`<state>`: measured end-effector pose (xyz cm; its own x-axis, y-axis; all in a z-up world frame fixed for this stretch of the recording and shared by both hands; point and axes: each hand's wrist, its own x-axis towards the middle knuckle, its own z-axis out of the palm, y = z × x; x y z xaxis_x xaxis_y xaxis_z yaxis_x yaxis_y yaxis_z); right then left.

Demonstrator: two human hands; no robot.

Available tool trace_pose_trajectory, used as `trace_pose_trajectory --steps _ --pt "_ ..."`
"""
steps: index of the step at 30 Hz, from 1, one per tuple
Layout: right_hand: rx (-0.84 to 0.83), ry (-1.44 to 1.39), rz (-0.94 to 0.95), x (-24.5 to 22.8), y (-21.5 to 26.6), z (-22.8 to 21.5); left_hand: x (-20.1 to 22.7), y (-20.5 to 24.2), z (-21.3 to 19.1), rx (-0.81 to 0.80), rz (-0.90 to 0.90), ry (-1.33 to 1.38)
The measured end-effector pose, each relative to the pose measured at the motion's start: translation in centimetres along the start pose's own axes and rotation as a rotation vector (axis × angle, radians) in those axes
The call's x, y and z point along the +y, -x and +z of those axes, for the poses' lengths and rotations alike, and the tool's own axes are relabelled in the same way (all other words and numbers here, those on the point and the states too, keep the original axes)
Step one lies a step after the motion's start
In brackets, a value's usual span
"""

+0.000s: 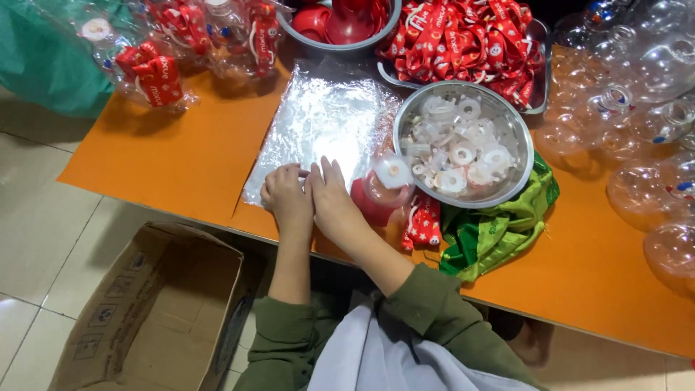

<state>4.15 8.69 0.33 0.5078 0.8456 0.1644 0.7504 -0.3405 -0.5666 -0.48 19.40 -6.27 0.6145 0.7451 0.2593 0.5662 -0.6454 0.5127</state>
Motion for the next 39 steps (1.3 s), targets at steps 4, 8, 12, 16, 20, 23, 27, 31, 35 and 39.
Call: trace_pose_trajectory --steps 4,8,12,16,20,23,27,31,35,39 --pt "-0.047 0.239 -0.078 1.6 -0.6 2.1 1.4 0.4 -2.0 0.006 -0.079 0.078" --pt "-0.036 0.173 -0.028 1.7 -0.4 2.4 1.2 0.4 -1.7 0.064 -0.126 0.128" --pt "-0.088 0.082 0.049 -0.1 -0.2 0.6 1.5 0.6 -2.0 0.136 -0.165 0.193" --pt "-0.061 0.066 0.036 -1.6 0.2 -0.7 1.6 0.8 -2.7 0.276 -0.137 0.236" --pt "0.1 0.008 -0.104 -2.5 1.0 -1.7 1.5 0.5 -3.1 0.437 -0.101 0.491" --pt "0.245 -0.091 -0.243 -2.9 2.0 -2.8 2.3 0.4 -3.4 0.558 -0.086 0.69" --pt "0.36 -0.319 -0.405 -4.3 4.3 -5.8 3.8 0.8 -4.6 0.717 -0.081 1.028" --pt "0.437 -0.417 -0.417 -5.4 6.7 -9.6 1.8 2.6 -6.0 0.515 -0.05 1.64" --pt "0.646 -0.526 -0.513 -5.7 8.4 -12.7 0.0 4.5 -6.9 0.28 -0.05 2.066" --pt "0.851 -0.417 -0.507 -3.7 10.5 -14.9 2.0 6.8 -10.1 0.066 -0.006 1.939"
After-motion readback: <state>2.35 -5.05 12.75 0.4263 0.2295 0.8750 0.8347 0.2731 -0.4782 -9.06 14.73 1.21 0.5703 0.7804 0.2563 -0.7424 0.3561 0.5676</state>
